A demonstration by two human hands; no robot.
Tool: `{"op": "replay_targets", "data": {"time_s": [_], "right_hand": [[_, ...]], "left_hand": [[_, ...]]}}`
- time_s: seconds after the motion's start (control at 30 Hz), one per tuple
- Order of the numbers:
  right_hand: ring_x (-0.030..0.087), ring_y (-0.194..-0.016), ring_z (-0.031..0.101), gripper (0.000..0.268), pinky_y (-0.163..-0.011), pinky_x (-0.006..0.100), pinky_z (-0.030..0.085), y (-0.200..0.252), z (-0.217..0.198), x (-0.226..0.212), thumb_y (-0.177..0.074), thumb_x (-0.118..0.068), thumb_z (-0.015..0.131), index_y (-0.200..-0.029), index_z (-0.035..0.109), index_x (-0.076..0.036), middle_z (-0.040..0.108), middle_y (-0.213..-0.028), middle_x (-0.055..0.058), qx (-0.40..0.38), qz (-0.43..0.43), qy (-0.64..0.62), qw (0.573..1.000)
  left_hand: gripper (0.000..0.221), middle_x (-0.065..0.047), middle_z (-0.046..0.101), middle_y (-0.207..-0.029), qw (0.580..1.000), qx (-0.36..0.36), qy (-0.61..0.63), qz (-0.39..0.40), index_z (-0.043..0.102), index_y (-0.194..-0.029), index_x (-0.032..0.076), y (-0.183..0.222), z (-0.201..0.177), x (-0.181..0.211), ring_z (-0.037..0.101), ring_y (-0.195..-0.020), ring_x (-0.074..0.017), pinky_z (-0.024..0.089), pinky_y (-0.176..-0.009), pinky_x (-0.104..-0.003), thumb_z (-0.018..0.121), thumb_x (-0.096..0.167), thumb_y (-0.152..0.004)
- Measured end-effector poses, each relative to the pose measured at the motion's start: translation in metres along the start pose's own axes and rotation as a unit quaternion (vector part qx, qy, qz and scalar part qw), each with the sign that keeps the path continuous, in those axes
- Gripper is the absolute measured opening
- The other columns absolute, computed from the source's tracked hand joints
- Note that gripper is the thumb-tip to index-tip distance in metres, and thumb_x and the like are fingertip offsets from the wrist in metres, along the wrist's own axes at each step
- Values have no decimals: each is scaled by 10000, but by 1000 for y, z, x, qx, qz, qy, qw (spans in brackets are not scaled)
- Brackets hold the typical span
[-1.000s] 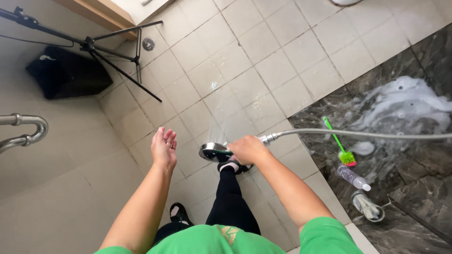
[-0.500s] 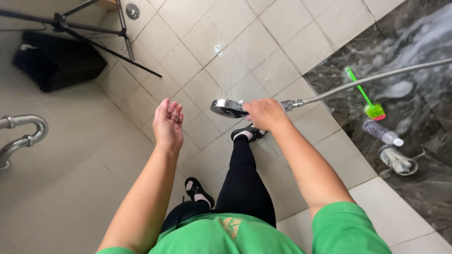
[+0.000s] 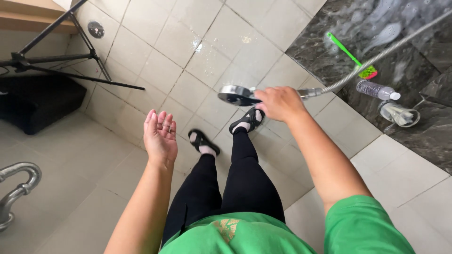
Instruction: Scrubbing bathroom floor tiles with a brush and rinsing with water from a bottle and a shower head.
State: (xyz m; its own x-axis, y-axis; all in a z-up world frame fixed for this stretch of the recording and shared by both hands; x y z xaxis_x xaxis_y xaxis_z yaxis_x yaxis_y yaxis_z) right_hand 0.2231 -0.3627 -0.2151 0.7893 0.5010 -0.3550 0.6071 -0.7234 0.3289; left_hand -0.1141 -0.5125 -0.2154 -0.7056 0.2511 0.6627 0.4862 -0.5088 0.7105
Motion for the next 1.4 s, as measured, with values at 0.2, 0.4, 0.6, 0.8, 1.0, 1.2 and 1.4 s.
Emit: {"op": "replay_targets", "data": {"time_s": [0.2, 0.4, 0.6, 0.8, 1.0, 1.2, 1.4], "right_hand": [[338, -805, 700, 355, -698, 473, 547, -78, -32, -64, -869, -384, 760, -1124, 672, -153, 685, -828, 108, 101, -61, -4, 993], [315, -794, 685, 329, -707, 469, 524, -118, -61, -76, -876, -354, 755, -1097, 651, -133, 674, -834, 96, 175, -8, 9, 984], [298, -877, 699, 306, -778, 468, 524, -133, -70, -42, -919, -371, 723, -1115, 647, -149, 697, -883, 79, 159, 87, -23, 983], [332, -947, 702, 354, -808, 492, 530, -108, -69, 30, -955, -436, 652, -1189, 646, -171, 718, -978, 99, 38, 220, -18, 975], [309, -987, 703, 363, -831, 480, 538, -48, -40, 63, -915, -429, 661, -1209, 648, -217, 719, -1009, 79, -92, 223, -2, 971], [306, -979, 699, 297, -832, 477, 536, -20, -25, 102, -869, -411, 714, -1081, 691, -203, 714, -961, 71, -82, 205, -46, 974], [320, -974, 698, 317, -831, 484, 529, 7, -31, 151, -851, -425, 726, -1094, 698, -225, 724, -952, 92, -74, 181, -87, 977]], "left_hand": [[456, -43, 626, -1182, 999, 14, 23, -34, 535, -1364, 136, -77, -13, -57, 635, -1026, -183, 519, -916, -350, 634, 353, -976], [392, -7, 675, -1102, 979, -89, 19, -180, 588, -1287, 142, -131, 62, -116, 643, -1013, -177, 498, -877, -331, 575, 410, -1001], [369, 4, 681, -1108, 968, -165, -53, -184, 585, -1305, 136, -129, 123, -69, 659, -1022, -158, 518, -885, -310, 564, 348, -1003], [359, -7, 679, -1083, 975, -130, -44, -174, 582, -1307, 111, -163, 124, -64, 650, -980, -153, 520, -879, -314, 568, 313, -1010], [384, -15, 671, -1114, 971, -142, -84, -173, 584, -1311, 115, -151, 145, -38, 642, -994, -155, 510, -866, -315, 591, 313, -982], [468, -34, 632, -1214, 987, -113, -61, -100, 568, -1357, 111, -156, 151, -14, 624, -1093, -181, 503, -960, -338, 635, 348, -959], [472, -29, 629, -1214, 993, -78, -52, -76, 565, -1380, 106, -87, 171, -28, 607, -1131, -188, 490, -998, -354, 618, 341, -975]]}}
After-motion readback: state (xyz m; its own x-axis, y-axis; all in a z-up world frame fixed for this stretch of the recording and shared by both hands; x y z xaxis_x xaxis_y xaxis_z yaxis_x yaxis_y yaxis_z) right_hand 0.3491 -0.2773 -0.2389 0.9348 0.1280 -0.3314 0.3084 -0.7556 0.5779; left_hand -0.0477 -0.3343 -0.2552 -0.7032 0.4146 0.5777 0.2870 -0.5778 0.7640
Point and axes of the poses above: each hand's wrist, its own y-axis away from the middle knuckle, its own z-axis out of the palm, x = y × z, the point moved 7 cm from there along -y, towards the middle knuckle
